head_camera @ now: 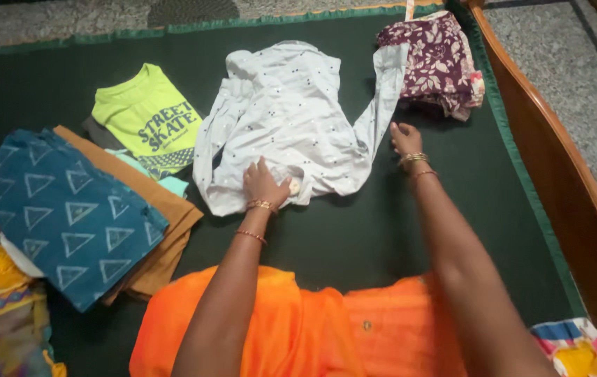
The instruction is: The person folds several items of clothing, including a lime green t-shirt, a pink shirt, and a white patterned shirt, by hand on a bed.
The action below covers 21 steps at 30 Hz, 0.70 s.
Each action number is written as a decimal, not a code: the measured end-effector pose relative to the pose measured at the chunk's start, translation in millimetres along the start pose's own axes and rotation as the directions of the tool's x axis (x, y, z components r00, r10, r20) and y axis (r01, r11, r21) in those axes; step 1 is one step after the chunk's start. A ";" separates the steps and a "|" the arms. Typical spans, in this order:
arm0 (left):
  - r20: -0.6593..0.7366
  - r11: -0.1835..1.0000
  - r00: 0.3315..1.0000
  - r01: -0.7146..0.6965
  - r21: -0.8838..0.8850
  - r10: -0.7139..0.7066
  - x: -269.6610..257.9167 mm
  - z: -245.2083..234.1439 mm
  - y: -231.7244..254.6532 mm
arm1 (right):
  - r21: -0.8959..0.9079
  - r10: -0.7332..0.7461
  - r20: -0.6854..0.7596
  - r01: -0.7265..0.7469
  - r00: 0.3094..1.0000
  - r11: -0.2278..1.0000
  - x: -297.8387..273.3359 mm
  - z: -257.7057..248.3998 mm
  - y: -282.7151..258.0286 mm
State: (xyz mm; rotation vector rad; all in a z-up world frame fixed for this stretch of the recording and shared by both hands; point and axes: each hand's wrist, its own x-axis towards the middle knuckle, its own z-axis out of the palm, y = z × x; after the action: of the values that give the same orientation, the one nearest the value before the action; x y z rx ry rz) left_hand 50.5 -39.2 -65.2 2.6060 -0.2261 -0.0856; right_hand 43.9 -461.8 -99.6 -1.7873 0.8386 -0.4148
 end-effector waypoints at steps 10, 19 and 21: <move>0.505 0.915 0.804 -0.114 -0.386 0.313 9.3 -38.5 5.6 | 0.213 -0.257 -0.117 0.277 0.959 0.937 58.4 36.7 -19.2; 0.900 0.966 0.396 -0.245 -0.085 0.180 -41.6 -66.0 22.7 | 0.526 0.083 -0.443 0.184 0.893 0.830 -27.2 -120.2 36.0; 0.794 0.949 0.562 -0.310 -0.057 0.232 -48.3 -54.1 30.3 | 0.635 0.490 -0.273 -0.228 0.828 0.738 -58.3 -135.4 57.7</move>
State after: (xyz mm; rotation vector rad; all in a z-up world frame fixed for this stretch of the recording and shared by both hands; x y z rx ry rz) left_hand 4.1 -29.8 -2.4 2.3898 -0.9667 -1.1733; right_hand -102.3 -522.5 -95.8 -0.9276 1.1946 -0.7239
